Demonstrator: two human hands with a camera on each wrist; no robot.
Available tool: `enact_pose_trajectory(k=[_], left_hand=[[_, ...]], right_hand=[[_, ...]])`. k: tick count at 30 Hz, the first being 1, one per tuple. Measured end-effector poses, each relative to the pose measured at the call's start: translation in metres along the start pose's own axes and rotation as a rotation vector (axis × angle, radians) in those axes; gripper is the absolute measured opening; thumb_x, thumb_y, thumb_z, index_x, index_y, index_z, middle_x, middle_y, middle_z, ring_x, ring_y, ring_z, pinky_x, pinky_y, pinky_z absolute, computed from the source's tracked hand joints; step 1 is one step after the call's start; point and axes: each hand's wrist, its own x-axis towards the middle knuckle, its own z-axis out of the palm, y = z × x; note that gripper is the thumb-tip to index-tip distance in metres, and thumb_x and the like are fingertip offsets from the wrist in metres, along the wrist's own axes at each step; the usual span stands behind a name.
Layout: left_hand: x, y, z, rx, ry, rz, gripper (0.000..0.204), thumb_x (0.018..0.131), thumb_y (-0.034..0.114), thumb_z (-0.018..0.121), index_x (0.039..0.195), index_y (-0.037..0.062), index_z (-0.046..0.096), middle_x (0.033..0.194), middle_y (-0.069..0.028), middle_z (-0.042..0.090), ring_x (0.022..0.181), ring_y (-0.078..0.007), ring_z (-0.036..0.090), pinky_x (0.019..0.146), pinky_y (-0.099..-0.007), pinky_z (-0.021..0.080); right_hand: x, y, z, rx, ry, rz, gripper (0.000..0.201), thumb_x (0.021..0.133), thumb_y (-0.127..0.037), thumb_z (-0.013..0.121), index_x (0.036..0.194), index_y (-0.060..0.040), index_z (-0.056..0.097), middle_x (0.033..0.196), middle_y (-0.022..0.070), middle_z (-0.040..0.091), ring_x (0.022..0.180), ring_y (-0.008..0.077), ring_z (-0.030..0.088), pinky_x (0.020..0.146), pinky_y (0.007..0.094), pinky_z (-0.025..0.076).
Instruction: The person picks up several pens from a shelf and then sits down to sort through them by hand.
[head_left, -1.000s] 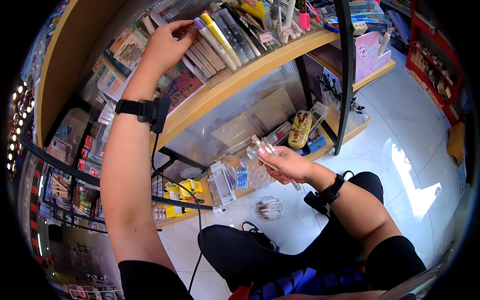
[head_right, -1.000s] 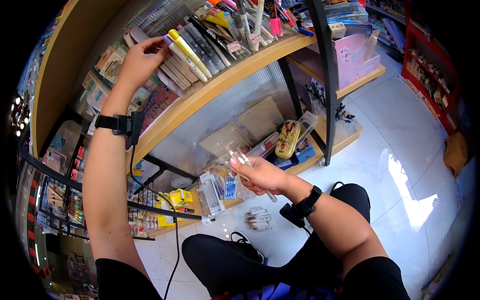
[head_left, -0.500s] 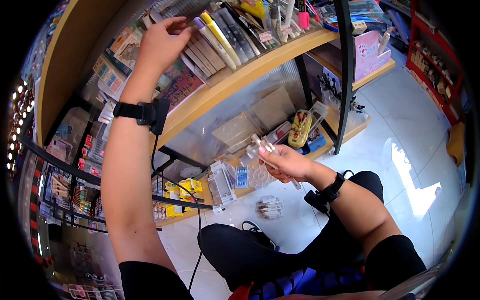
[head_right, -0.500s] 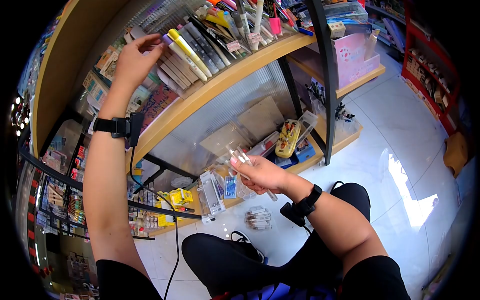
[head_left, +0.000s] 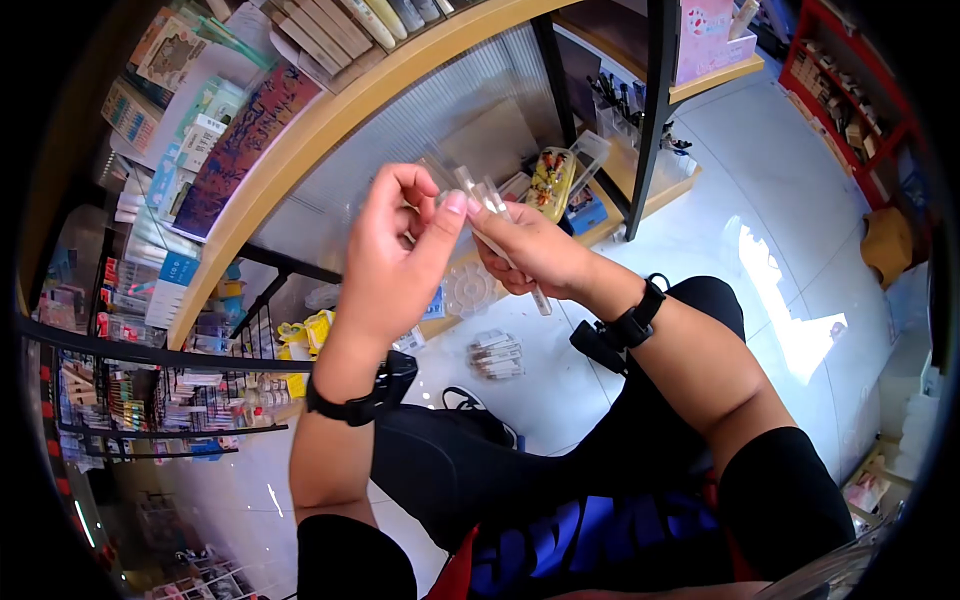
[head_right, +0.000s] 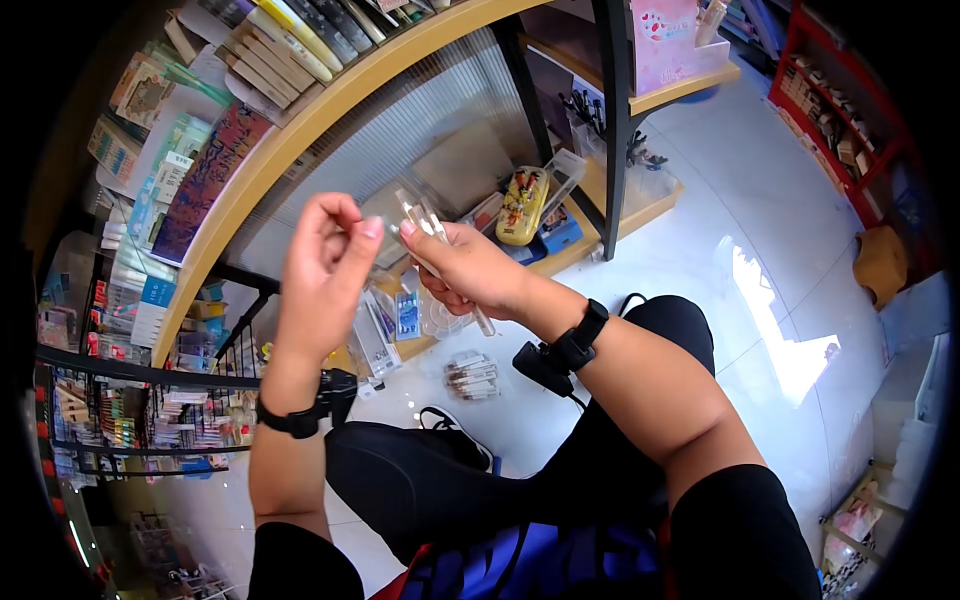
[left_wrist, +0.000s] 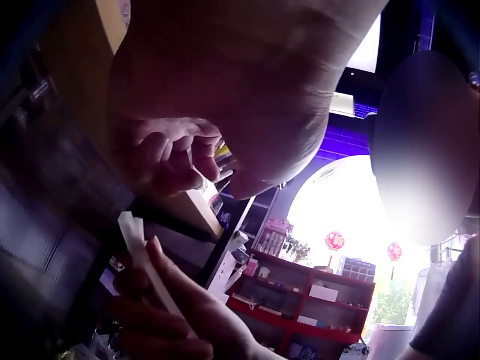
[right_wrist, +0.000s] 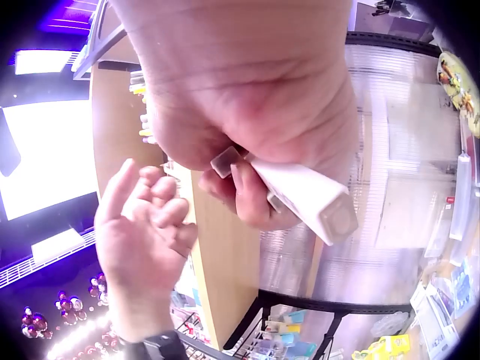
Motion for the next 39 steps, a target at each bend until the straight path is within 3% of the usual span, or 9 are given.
enact_pose_trajectory(k=[1, 5, 8, 13, 15, 24, 33, 36, 39], left_hand=[[-0.003, -0.019, 0.005, 0.012, 0.017, -0.077, 0.037, 0.101, 0.026, 0.074, 0.121, 0.0043, 0.052, 0.090, 0.0011, 0.056, 0.073, -0.0019, 0.051, 0.064, -0.0199, 0.043], [-0.005, -0.071, 0.021, -0.187, 0.085, -0.175, 0.052, 0.100, 0.034, 0.074, 0.134, 0.0017, 0.050, 0.095, -0.0015, 0.061, 0.073, -0.0047, 0.055, 0.061, -0.0211, 0.044], [-0.009, -0.087, 0.027, -0.300, 0.157, -0.256, 0.047, 0.102, 0.030, 0.071, 0.135, 0.0028, 0.051, 0.097, 0.0001, 0.064, 0.068, -0.0025, 0.051, 0.054, -0.0194, 0.038], [-0.012, -0.099, 0.023, -0.428, 0.173, -0.326, 0.037, 0.101, 0.030, 0.073, 0.125, 0.0031, 0.065, 0.092, -0.0003, 0.068, 0.072, -0.0047, 0.057, 0.057, -0.0202, 0.041], [-0.012, -0.099, 0.016, -0.524, 0.166, -0.265, 0.032, 0.101, 0.026, 0.074, 0.122, 0.0030, 0.068, 0.093, -0.0010, 0.069, 0.076, -0.0062, 0.061, 0.059, -0.0211, 0.043], [-0.022, -0.077, 0.002, -0.458, 0.152, -0.190, 0.040, 0.097, 0.019, 0.078, 0.131, -0.0008, 0.068, 0.096, -0.0026, 0.070, 0.084, -0.0075, 0.064, 0.068, -0.0233, 0.055], [-0.027, -0.063, 0.006, -0.445, 0.190, -0.171, 0.044, 0.094, 0.013, 0.081, 0.131, -0.0060, 0.065, 0.100, -0.0049, 0.071, 0.082, -0.0083, 0.065, 0.071, -0.0249, 0.058], [-0.033, -0.055, 0.009, -0.420, 0.248, -0.109, 0.041, 0.093, 0.012, 0.081, 0.128, -0.0055, 0.066, 0.101, -0.0065, 0.073, 0.083, -0.0097, 0.067, 0.072, -0.0255, 0.058], [-0.044, -0.030, 0.000, -0.304, 0.348, 0.084, 0.035, 0.092, 0.007, 0.081, 0.122, -0.0041, 0.067, 0.102, -0.0097, 0.074, 0.086, -0.0138, 0.069, 0.077, -0.0280, 0.060]], right_hand=[[0.004, 0.004, -0.005, 0.021, -0.021, 0.000, 0.048, 0.107, -0.057, 0.053, 0.082, -0.0163, 0.045, 0.059, -0.0040, 0.042, 0.044, 0.0062, 0.036, 0.040, 0.0261, 0.024], [0.008, 0.009, -0.002, 0.010, 0.042, 0.012, 0.046, 0.108, -0.053, 0.051, 0.083, -0.0152, 0.047, 0.058, -0.0042, 0.043, 0.045, 0.0066, 0.038, 0.040, 0.0260, 0.025], [0.011, 0.012, 0.001, 0.004, 0.008, 0.038, 0.045, 0.109, -0.053, 0.051, 0.086, -0.0131, 0.051, 0.059, -0.0036, 0.044, 0.045, 0.0068, 0.039, 0.040, 0.0259, 0.026], [0.013, 0.016, 0.001, 0.002, 0.003, 0.071, 0.051, 0.108, -0.057, 0.050, 0.091, -0.0092, 0.056, 0.060, -0.0027, 0.046, 0.045, 0.0072, 0.039, 0.041, 0.0258, 0.027], [0.012, 0.012, 0.000, 0.026, -0.045, 0.077, 0.053, 0.108, -0.059, 0.048, 0.091, -0.0094, 0.056, 0.063, -0.0022, 0.047, 0.046, 0.0070, 0.038, 0.041, 0.0253, 0.027], [0.007, 0.006, 0.000, 0.041, -0.111, 0.069, 0.054, 0.109, -0.057, 0.048, 0.082, -0.0112, 0.054, 0.063, -0.0022, 0.048, 0.047, 0.0074, 0.038, 0.041, 0.0246, 0.025], [0.001, 0.010, -0.005, 0.021, -0.107, 0.092, 0.056, 0.107, -0.060, 0.049, 0.077, -0.0120, 0.052, 0.061, -0.0013, 0.047, 0.046, 0.0077, 0.037, 0.041, 0.0248, 0.025], [0.002, 0.007, -0.003, 0.017, -0.104, 0.085, 0.052, 0.107, -0.060, 0.050, 0.086, -0.0125, 0.051, 0.061, -0.0019, 0.044, 0.046, 0.0076, 0.036, 0.041, 0.0247, 0.025], [0.002, -0.001, 0.001, 0.030, -0.031, 0.077, 0.051, 0.109, -0.057, 0.048, 0.087, -0.0110, 0.053, 0.057, -0.0005, 0.044, 0.044, 0.0085, 0.036, 0.041, 0.0241, 0.027]])
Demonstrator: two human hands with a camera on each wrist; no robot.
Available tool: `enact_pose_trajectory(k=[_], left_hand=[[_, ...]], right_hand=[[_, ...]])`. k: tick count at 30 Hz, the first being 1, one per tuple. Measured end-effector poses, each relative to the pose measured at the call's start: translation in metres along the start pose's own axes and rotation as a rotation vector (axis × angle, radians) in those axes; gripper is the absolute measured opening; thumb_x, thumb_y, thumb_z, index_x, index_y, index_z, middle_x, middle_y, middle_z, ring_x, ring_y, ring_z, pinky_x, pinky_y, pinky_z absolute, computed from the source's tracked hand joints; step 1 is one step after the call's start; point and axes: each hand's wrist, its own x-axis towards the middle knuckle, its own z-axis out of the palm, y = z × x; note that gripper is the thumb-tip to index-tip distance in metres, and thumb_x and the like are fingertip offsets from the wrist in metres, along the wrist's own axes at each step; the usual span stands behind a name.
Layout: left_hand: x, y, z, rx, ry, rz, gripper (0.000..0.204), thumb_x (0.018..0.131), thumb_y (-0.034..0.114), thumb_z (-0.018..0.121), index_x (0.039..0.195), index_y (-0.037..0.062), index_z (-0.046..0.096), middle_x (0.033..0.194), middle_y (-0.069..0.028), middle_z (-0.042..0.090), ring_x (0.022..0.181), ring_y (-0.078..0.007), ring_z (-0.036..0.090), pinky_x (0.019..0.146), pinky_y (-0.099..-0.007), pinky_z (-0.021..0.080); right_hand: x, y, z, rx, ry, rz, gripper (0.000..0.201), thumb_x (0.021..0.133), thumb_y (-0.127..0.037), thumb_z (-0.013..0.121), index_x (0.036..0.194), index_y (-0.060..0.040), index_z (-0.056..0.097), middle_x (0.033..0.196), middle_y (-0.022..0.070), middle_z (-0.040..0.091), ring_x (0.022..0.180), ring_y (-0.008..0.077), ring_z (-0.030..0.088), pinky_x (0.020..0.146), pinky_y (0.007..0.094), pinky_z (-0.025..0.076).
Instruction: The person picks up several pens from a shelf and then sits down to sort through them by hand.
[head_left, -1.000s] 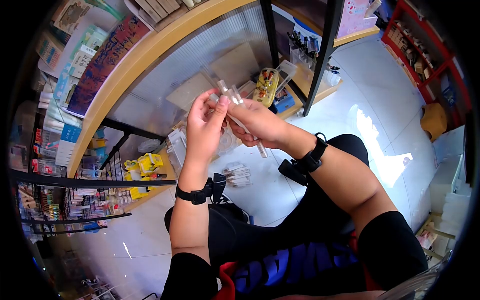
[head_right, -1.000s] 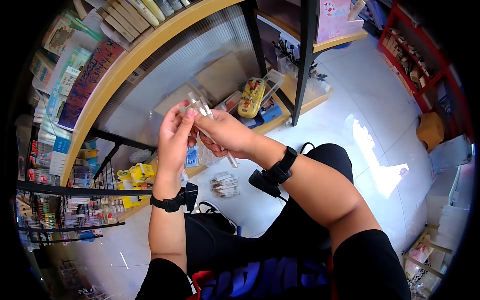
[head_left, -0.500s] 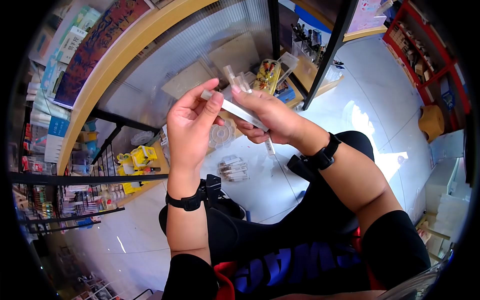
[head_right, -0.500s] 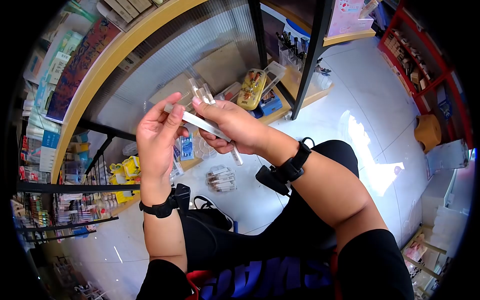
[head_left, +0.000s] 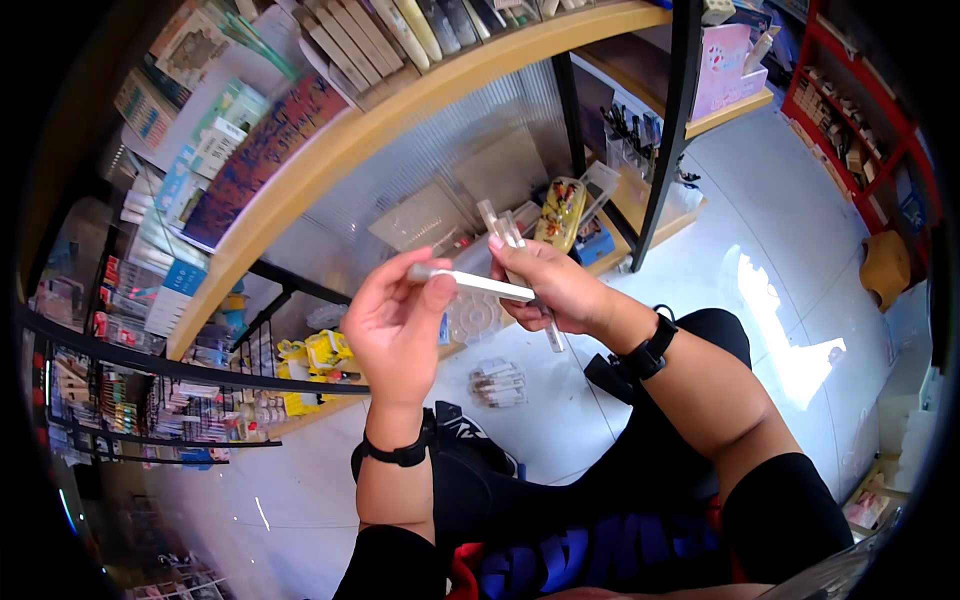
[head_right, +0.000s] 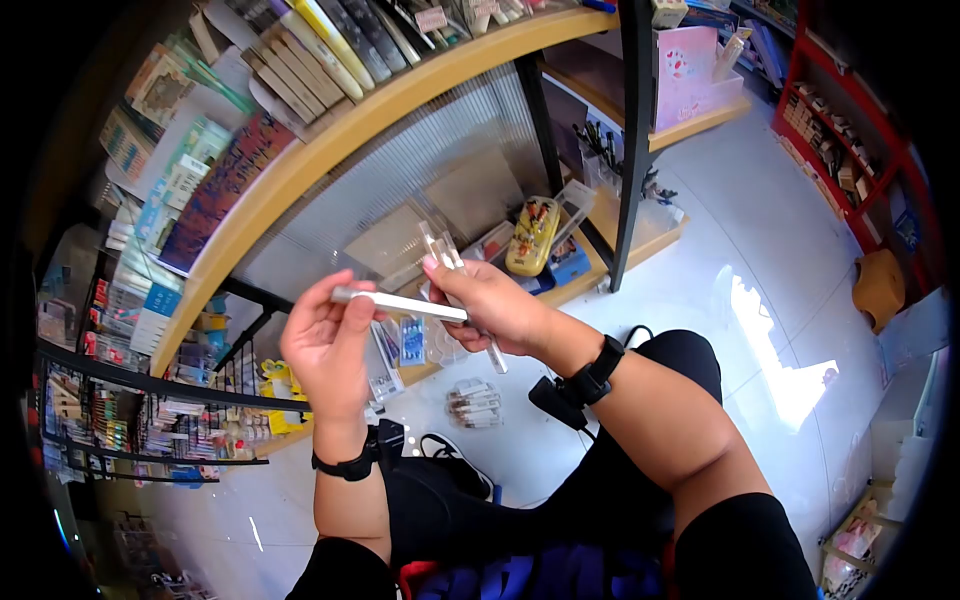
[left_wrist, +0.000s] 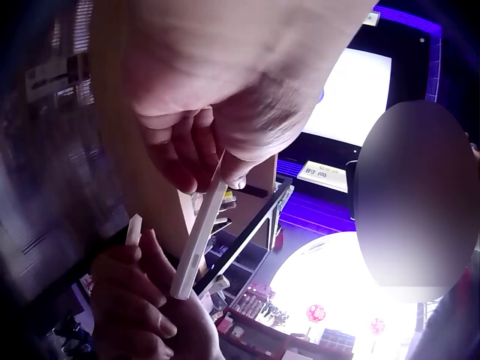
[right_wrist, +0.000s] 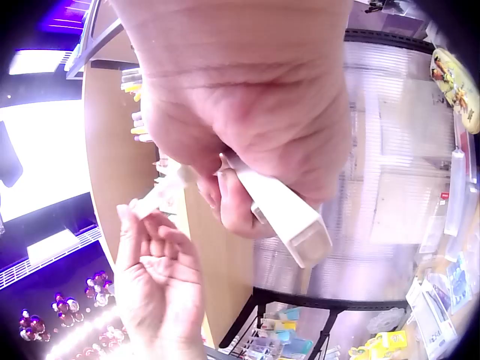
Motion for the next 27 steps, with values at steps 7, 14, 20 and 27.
enact_pose_trajectory(k=[7, 14, 20, 27], left_hand=[[0.077, 0.103, -0.021, 0.215, 0.133, 0.551, 0.036, 0.096, 0.004, 0.076, 0.128, -0.0057, 0.063, 0.104, -0.0107, 0.070, 0.091, -0.0183, 0.070, 0.081, -0.0326, 0.062], [0.194, 0.165, -0.031, 0.405, 0.059, 0.706, 0.041, 0.098, 0.012, 0.076, 0.132, -0.0056, 0.062, 0.111, -0.0119, 0.072, 0.100, -0.0158, 0.071, 0.091, -0.0307, 0.062], [0.253, 0.151, -0.043, 0.629, -0.020, 0.561, 0.037, 0.093, 0.018, 0.083, 0.123, -0.0008, 0.071, 0.106, -0.0067, 0.075, 0.100, -0.0116, 0.070, 0.086, -0.0249, 0.056], [0.268, 0.144, -0.035, 0.941, -0.164, 0.563, 0.036, 0.091, 0.026, 0.084, 0.119, 0.0044, 0.076, 0.100, -0.0057, 0.077, 0.094, -0.0127, 0.071, 0.087, -0.0273, 0.055]], right_hand=[[0.002, 0.000, -0.005, 0.009, 0.012, -0.031, 0.047, 0.108, -0.056, 0.051, 0.088, -0.0127, 0.050, 0.064, -0.0005, 0.044, 0.048, 0.0089, 0.038, 0.042, 0.0242, 0.028], [0.001, 0.001, -0.004, -0.004, 0.027, -0.057, 0.048, 0.106, -0.056, 0.054, 0.089, -0.0117, 0.050, 0.063, -0.0020, 0.043, 0.048, 0.0084, 0.035, 0.043, 0.0258, 0.026], [0.000, -0.001, -0.006, 0.004, 0.026, -0.058, 0.045, 0.109, -0.053, 0.050, 0.089, -0.0130, 0.050, 0.063, -0.0018, 0.041, 0.048, 0.0080, 0.035, 0.042, 0.0237, 0.027], [0.002, 0.001, -0.006, 0.008, 0.016, -0.069, 0.047, 0.107, -0.056, 0.053, 0.092, -0.0113, 0.050, 0.063, -0.0020, 0.041, 0.049, 0.0081, 0.034, 0.043, 0.0251, 0.026]])
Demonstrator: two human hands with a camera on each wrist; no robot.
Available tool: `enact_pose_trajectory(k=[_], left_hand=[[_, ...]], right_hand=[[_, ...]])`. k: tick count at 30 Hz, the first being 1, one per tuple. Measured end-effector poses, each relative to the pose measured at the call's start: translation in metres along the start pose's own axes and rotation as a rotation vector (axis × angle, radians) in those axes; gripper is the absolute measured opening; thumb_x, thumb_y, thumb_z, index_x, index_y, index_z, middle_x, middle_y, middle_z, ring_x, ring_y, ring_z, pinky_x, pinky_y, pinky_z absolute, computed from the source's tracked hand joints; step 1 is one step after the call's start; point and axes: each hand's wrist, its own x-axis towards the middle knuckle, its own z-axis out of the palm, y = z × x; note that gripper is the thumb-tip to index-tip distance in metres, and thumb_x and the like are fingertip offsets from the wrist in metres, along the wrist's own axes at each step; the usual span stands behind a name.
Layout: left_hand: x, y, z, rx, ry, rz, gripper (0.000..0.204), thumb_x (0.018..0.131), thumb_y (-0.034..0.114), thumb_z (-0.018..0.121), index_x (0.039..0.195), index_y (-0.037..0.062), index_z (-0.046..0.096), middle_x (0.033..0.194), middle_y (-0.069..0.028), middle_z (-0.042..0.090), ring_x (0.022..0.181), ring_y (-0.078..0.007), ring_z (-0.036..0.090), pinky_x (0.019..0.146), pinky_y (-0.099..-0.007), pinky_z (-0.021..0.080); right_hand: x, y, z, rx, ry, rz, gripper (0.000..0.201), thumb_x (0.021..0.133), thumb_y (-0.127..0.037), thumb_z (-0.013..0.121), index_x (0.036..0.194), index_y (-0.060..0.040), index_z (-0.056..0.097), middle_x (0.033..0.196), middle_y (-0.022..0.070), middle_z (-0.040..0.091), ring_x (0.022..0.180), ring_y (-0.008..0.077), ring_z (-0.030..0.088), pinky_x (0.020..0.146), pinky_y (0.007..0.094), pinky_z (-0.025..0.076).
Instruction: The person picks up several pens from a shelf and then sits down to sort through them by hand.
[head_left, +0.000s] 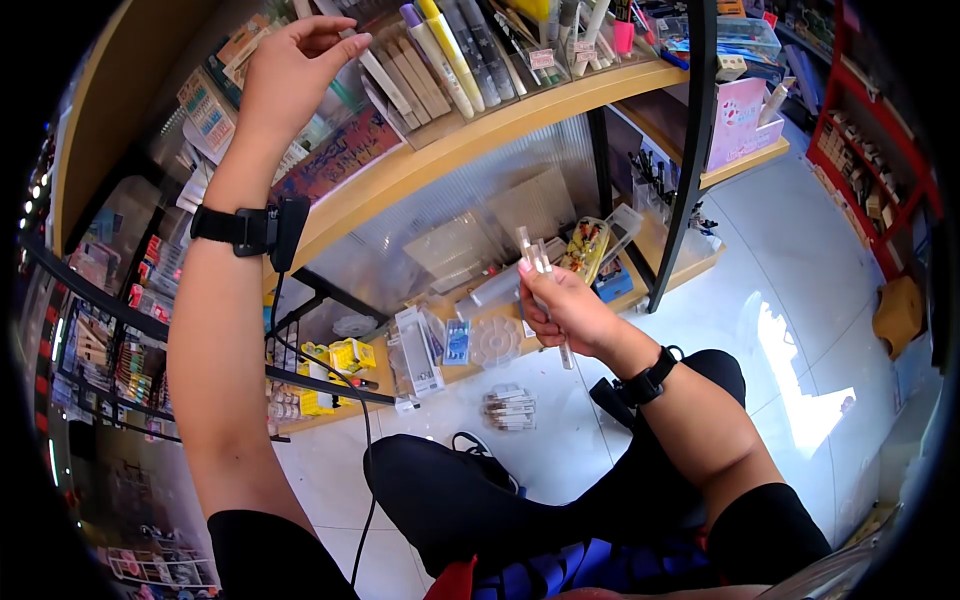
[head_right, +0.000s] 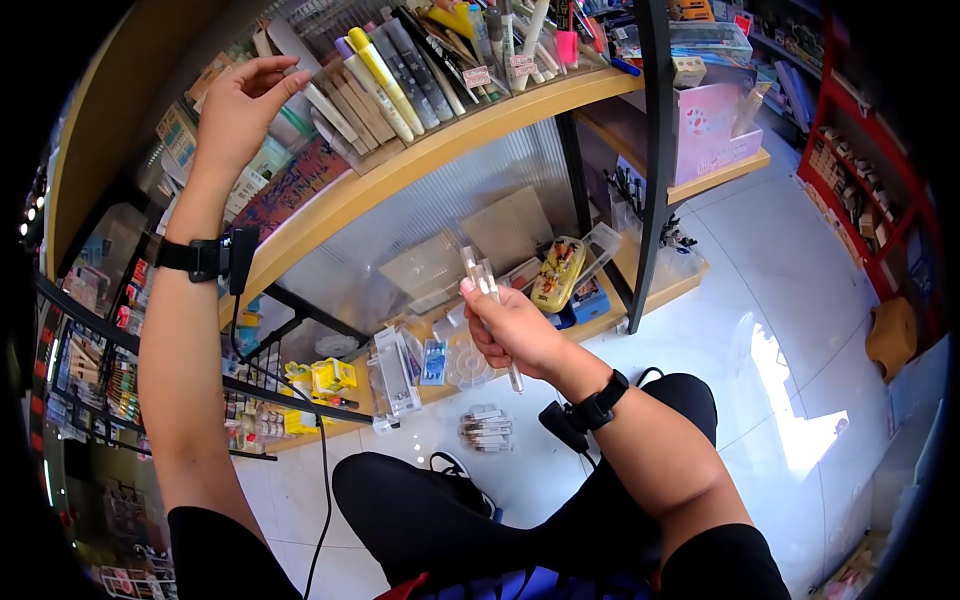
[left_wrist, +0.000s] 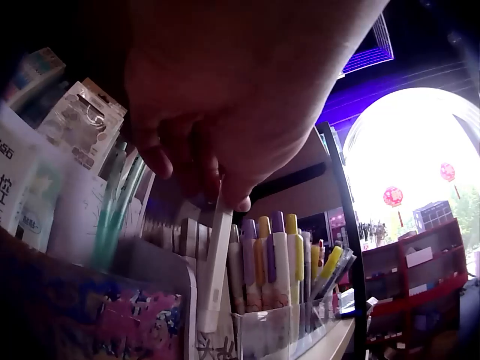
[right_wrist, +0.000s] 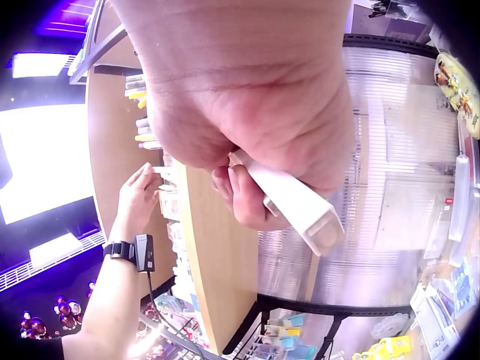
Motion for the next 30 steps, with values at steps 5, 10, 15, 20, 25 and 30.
enact_pose_trajectory(k=[5, 10, 15, 20, 25, 30], left_hand=[[0.002, 0.008, 0.006, 0.197, -0.087, -0.012, 0.036, 0.092, 0.030, 0.082, 0.116, 0.0041, 0.078, 0.095, -0.0055, 0.077, 0.090, -0.0129, 0.071, 0.082, -0.0281, 0.055], [-0.003, 0.014, 0.007, 0.296, -0.095, -0.024, 0.036, 0.090, 0.031, 0.082, 0.113, 0.0043, 0.079, 0.092, -0.0067, 0.077, 0.084, -0.0138, 0.069, 0.075, -0.0286, 0.053], [-0.004, 0.011, 0.006, 0.365, -0.085, 0.025, 0.037, 0.089, 0.036, 0.080, 0.113, 0.0077, 0.079, 0.094, -0.0086, 0.078, 0.081, -0.0225, 0.074, 0.074, -0.0351, 0.057], [-0.003, 0.010, 0.007, 0.406, -0.072, 0.044, 0.036, 0.089, 0.035, 0.080, 0.113, 0.0085, 0.079, 0.097, -0.0087, 0.078, 0.083, -0.0259, 0.074, 0.077, -0.0380, 0.058], [0.000, 0.012, 0.008, 0.407, -0.098, 0.025, 0.035, 0.088, 0.034, 0.081, 0.113, 0.0091, 0.078, 0.098, -0.0097, 0.078, 0.087, -0.0275, 0.074, 0.079, -0.0393, 0.058], [-0.001, 0.017, 0.009, 0.422, -0.070, 0.134, 0.035, 0.092, 0.034, 0.079, 0.113, 0.0054, 0.077, 0.092, -0.0075, 0.076, 0.081, -0.0205, 0.072, 0.073, -0.0342, 0.056]], right_hand=[[-0.001, -0.003, 0.002, -0.014, 0.012, 0.010, 0.044, 0.109, -0.053, 0.051, 0.092, -0.0127, 0.050, 0.064, -0.0012, 0.042, 0.049, 0.0083, 0.035, 0.043, 0.0243, 0.029], [-0.003, -0.004, 0.003, -0.015, 0.008, -0.001, 0.047, 0.107, -0.056, 0.053, 0.092, -0.0120, 0.049, 0.065, -0.0023, 0.040, 0.049, 0.0078, 0.034, 0.044, 0.0249, 0.027], [-0.003, -0.003, 0.001, -0.016, 0.014, 0.010, 0.045, 0.107, -0.055, 0.052, 0.092, -0.0133, 0.049, 0.065, -0.0031, 0.039, 0.050, 0.0073, 0.032, 0.044, 0.0243, 0.027], [-0.003, -0.003, 0.001, -0.013, -0.004, 0.030, 0.043, 0.108, -0.054, 0.051, 0.091, -0.0148, 0.049, 0.066, -0.0044, 0.037, 0.050, 0.0067, 0.030, 0.044, 0.0239, 0.027], [-0.002, -0.003, 0.003, -0.014, -0.002, 0.029, 0.047, 0.106, -0.058, 0.054, 0.089, -0.0146, 0.048, 0.063, -0.0079, 0.033, 0.049, 0.0053, 0.029, 0.044, 0.0238, 0.025], [-0.003, -0.005, 0.005, -0.012, -0.011, 0.023, 0.046, 0.106, -0.057, 0.054, 0.087, -0.0156, 0.047, 0.063, -0.0085, 0.032, 0.049, 0.0051, 0.028, 0.044, 0.0242, 0.023]])
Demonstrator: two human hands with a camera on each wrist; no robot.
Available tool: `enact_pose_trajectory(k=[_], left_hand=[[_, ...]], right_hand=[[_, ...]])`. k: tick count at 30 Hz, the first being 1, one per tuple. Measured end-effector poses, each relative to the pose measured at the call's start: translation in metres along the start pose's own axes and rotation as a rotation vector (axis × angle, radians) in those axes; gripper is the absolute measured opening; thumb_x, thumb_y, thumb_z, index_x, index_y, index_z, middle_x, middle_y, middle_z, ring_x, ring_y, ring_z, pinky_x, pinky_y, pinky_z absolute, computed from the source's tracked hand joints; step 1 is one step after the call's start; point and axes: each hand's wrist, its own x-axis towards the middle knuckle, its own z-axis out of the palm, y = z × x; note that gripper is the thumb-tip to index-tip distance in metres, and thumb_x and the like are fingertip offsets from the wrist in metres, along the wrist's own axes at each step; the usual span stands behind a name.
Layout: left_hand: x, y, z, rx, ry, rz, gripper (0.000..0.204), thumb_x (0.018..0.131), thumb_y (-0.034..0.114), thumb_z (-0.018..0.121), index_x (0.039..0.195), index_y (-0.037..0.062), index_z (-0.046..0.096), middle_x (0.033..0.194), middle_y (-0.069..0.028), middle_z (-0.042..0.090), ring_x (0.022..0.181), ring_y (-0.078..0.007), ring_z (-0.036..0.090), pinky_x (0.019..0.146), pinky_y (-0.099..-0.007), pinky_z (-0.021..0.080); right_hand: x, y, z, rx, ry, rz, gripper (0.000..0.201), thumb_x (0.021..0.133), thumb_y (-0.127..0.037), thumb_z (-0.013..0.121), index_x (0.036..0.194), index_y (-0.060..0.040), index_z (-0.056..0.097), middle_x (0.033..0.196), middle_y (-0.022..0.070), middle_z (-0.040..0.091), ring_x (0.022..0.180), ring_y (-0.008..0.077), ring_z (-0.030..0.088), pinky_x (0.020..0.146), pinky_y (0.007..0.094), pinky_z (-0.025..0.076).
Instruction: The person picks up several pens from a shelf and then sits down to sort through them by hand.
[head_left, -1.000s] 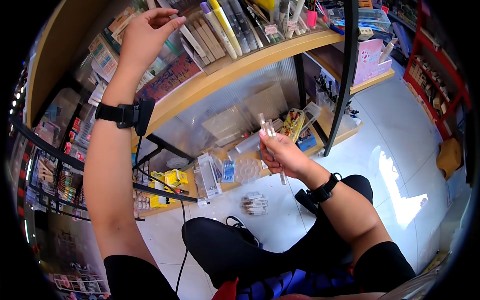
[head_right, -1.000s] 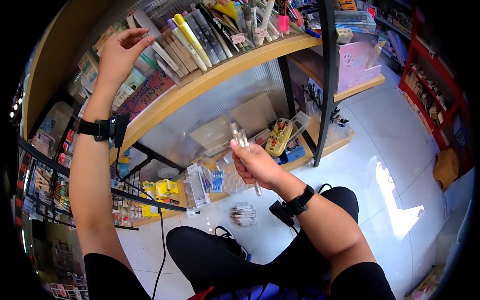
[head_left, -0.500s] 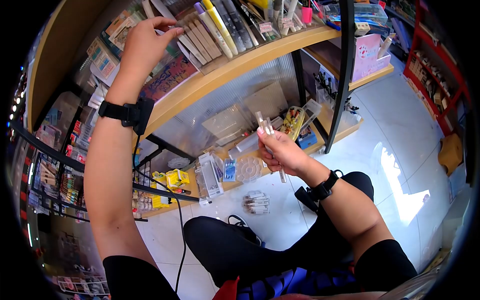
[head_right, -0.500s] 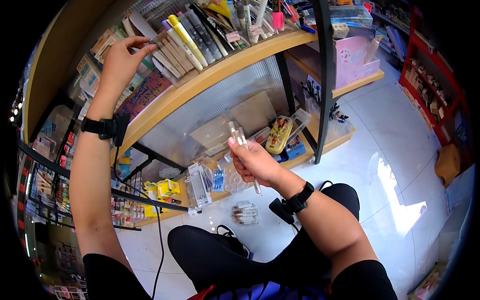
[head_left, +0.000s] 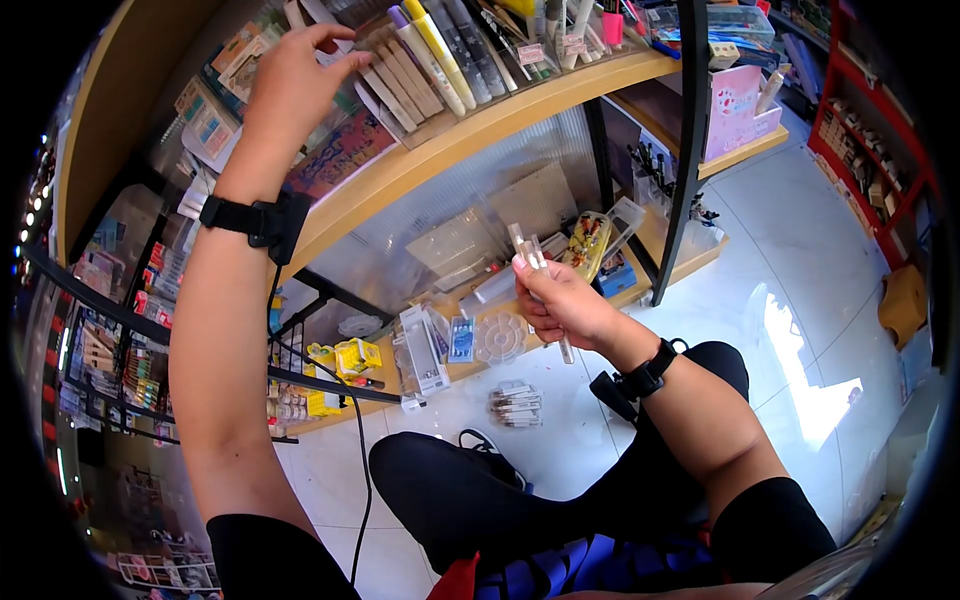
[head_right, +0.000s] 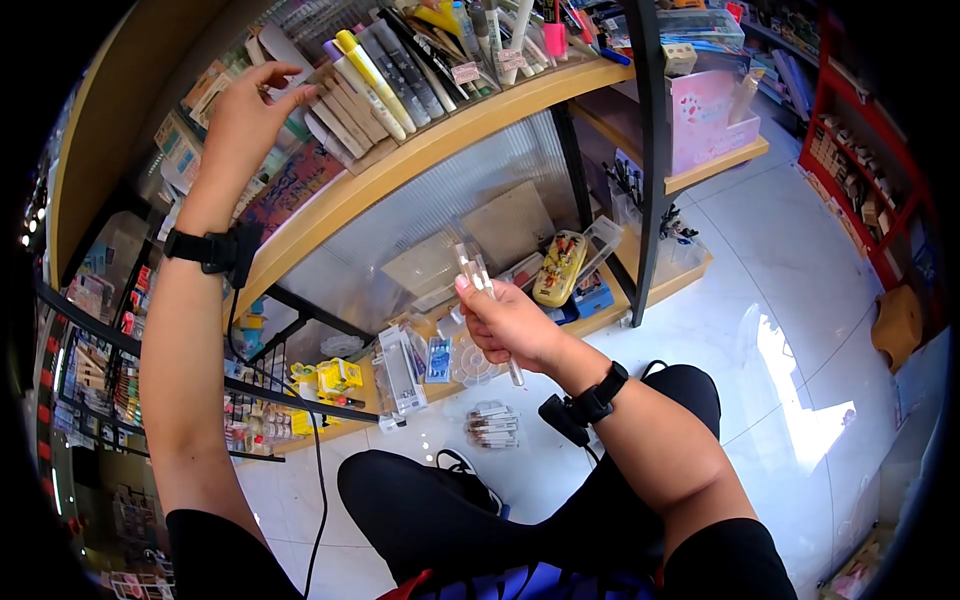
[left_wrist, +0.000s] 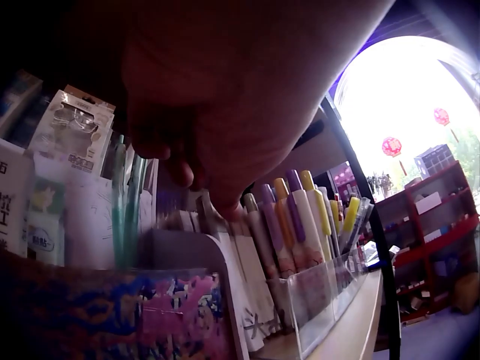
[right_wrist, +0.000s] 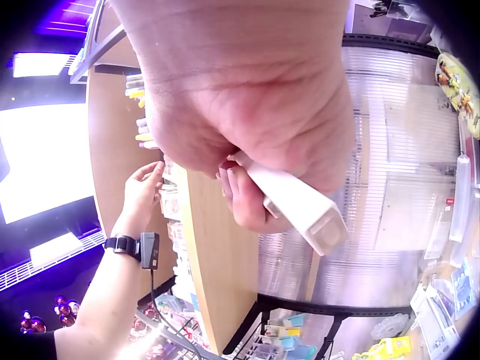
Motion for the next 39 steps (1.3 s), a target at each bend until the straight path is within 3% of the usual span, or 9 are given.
enact_pose_trajectory(k=[2, 5, 7, 9, 11, 14, 20, 30, 39], left_hand=[[-0.003, 0.012, -0.007, 0.051, 0.189, 0.018, 0.038, 0.092, 0.037, 0.080, 0.116, 0.0087, 0.077, 0.092, -0.0033, 0.070, 0.077, -0.0144, 0.063, 0.072, -0.0293, 0.051], [-0.037, 0.051, -0.020, -0.632, 0.304, -0.134, 0.034, 0.099, 0.035, 0.073, 0.112, 0.0031, 0.075, 0.081, -0.0004, 0.068, 0.068, -0.0076, 0.061, 0.061, -0.0249, 0.047], [-0.085, 0.096, -0.033, -1.038, 0.049, -0.273, 0.029, 0.107, 0.032, 0.062, 0.103, 0.0061, 0.074, 0.072, 0.0073, 0.055, 0.061, 0.0008, 0.042, 0.054, -0.0203, 0.031], [-0.128, 0.121, -0.015, -0.998, -0.287, -0.316, 0.023, 0.107, 0.026, 0.062, 0.099, 0.0062, 0.070, 0.072, 0.0092, 0.052, 0.062, 0.0017, 0.042, 0.055, -0.0186, 0.031], [-0.158, 0.141, 0.013, -1.181, -0.559, -0.595, 0.018, 0.104, 0.024, 0.068, 0.095, 0.0102, 0.060, 0.078, 0.0081, 0.049, 0.063, 0.0004, 0.042, 0.054, -0.0181, 0.032], [-0.193, 0.159, 0.060, -1.139, -0.359, -0.647, 0.028, 0.103, 0.025, 0.072, 0.115, 0.0028, 0.059, 0.090, 0.0018, 0.056, 0.076, -0.0032, 0.056, 0.066, -0.0208, 0.047], [-0.216, 0.158, 0.100, -1.462, -0.306, -0.749, 0.032, 0.103, 0.021, 0.071, 0.123, -0.0013, 0.062, 0.102, -0.0058, 0.069, 0.088, -0.0116, 0.068, 0.077, -0.0264, 0.054], [-0.220, 0.119, 0.073, -1.495, -0.009, -0.899, 0.032, 0.105, 0.024, 0.066, 0.130, 0.0041, 0.061, 0.113, -0.0073, 0.070, 0.101, -0.0165, 0.068, 0.083, -0.0345, 0.059], [-0.207, 0.113, 0.044, -1.368, 0.028, -0.834, 0.039, 0.106, 0.022, 0.065, 0.139, 0.0022, 0.058, 0.119, -0.0105, 0.068, 0.102, -0.0169, 0.068, 0.082, -0.0339, 0.061]], right_hand=[[-0.001, 0.000, -0.004, 0.013, -0.007, 0.002, 0.046, 0.107, -0.056, 0.054, 0.086, -0.0161, 0.046, 0.063, -0.0086, 0.032, 0.049, 0.0050, 0.028, 0.043, 0.0243, 0.023], [-0.006, -0.006, -0.002, 0.015, -0.057, 0.023, 0.042, 0.108, -0.047, 0.056, 0.081, -0.0168, 0.044, 0.063, -0.0085, 0.032, 0.049, 0.0047, 0.028, 0.043, 0.0253, 0.019], [-0.006, -0.007, -0.002, 0.036, -0.095, 0.023, 0.042, 0.108, -0.043, 0.057, 0.079, -0.0167, 0.042, 0.062, -0.0078, 0.031, 0.048, 0.0048, 0.027, 0.042, 0.0246, 0.019], [-0.009, -0.007, -0.002, 0.082, -0.163, 0.032, 0.040, 0.107, -0.030, 0.061, 0.076, -0.0166, 0.039, 0.062, -0.0070, 0.030, 0.046, 0.0049, 0.026, 0.041, 0.0243, 0.018], [-0.011, -0.007, -0.003, 0.086, -0.190, 0.046, 0.036, 0.105, -0.026, 0.061, 0.078, -0.0165, 0.040, 0.062, -0.0070, 0.030, 0.046, 0.0047, 0.026, 0.041, 0.0244, 0.017], [-0.011, -0.009, -0.002, 0.081, -0.249, 0.055, 0.028, 0.103, -0.019, 0.062, 0.083, -0.0162, 0.042, 0.062, -0.0069, 0.030, 0.046, 0.0041, 0.026, 0.041, 0.0244, 0.017], [-0.012, -0.008, -0.004, -0.013, -0.297, 0.059, 0.022, 0.105, -0.020, 0.061, 0.092, -0.0166, 0.044, 0.062, -0.0076, 0.032, 0.046, 0.0037, 0.026, 0.042, 0.0242, 0.018], [-0.013, -0.011, -0.002, -0.046, -0.324, 0.038, 0.037, 0.109, -0.043, 0.056, 0.118, -0.0067, 0.060, 0.068, -0.0065, 0.037, 0.050, 0.0049, 0.027, 0.042, 0.0238, 0.022], [-0.012, -0.012, -0.004, -0.013, -0.352, 0.038, 0.033, 0.112, -0.040, 0.050, 0.102, -0.0092, 0.052, 0.066, -0.0056, 0.034, 0.049, 0.0049, 0.027, 0.041, 0.0235, 0.020]])
